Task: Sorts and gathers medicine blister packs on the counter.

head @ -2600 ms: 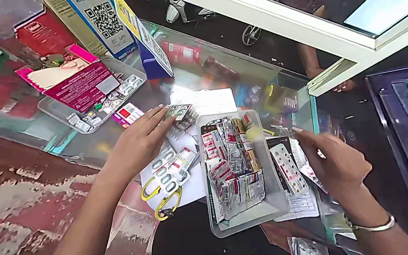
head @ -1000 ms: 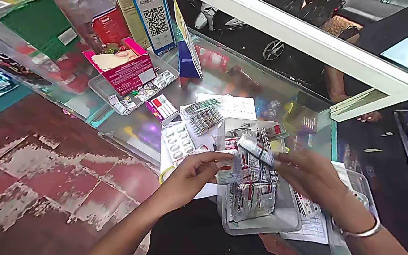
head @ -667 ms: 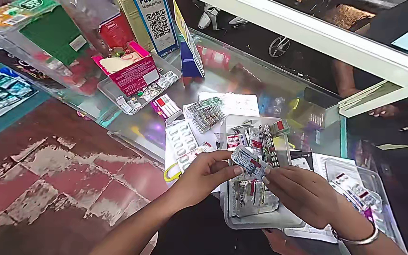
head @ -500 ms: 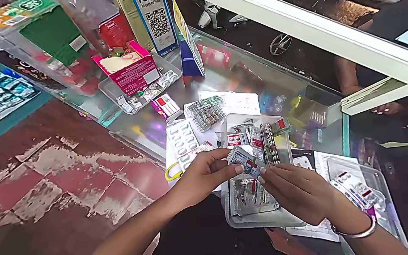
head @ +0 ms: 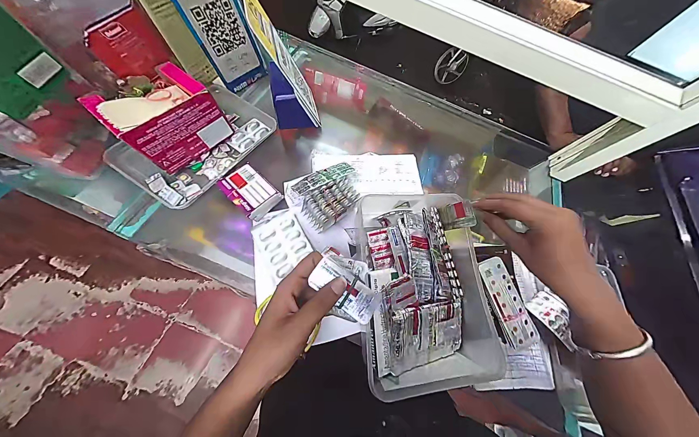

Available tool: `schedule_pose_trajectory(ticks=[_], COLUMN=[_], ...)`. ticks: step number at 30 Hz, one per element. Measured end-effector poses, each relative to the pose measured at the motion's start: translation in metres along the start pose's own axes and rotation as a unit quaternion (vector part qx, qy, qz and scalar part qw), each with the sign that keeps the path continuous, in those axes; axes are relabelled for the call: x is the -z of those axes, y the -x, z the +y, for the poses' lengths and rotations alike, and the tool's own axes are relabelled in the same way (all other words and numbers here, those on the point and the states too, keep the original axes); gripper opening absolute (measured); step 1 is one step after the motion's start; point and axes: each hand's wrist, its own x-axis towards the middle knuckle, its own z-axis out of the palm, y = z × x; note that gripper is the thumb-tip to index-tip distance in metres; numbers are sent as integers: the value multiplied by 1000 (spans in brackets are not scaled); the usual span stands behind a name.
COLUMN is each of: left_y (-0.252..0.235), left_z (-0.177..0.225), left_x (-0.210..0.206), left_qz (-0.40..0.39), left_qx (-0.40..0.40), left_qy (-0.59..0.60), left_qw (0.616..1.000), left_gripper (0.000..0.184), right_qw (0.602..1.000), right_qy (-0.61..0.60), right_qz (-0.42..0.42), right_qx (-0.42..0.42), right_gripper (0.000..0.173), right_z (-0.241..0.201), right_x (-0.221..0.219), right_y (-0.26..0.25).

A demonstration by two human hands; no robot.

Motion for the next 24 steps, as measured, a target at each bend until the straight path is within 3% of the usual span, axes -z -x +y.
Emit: schedule_pose_trajectory(ticks=[4,9,13,16,18,20,22,24], left_y=[0,-4,-5,-1,4,7,8,7], left_z=[-3,-5,-2,-1,-1,-5,-7,-10], left_x=[3,5,4,12,17,23,27,29], left_qz=[16,6,-18,-69,-78,-102,-115,-122], left_qx=[-4,-2,37,57,64,65,68,74], left_qy=[7,6,66,183,239,282,301,304], left_qw=[1000,1000,997,979,966,952,944,942], left_gripper=[20,33,57,50,34,30,31,33], right_qw=[994,987,937,965,976,973,962,945], right_qy=[-65,147,323,236,177,159,164,155], right_qz=[36,-54,-119,-91,-52,-34,-66,-155], right_qx=[-79,-34,-59,-71,-112,-166,-207,-241], right_gripper=[21,40,19,18,29,44,52,43], right_z=[5,-33,-69,-65,-57,-46,-23,2], right_x=[19,-25,-61,-42,-9,25,42,45], right_y=[10,14,9,3,10,26,45,60])
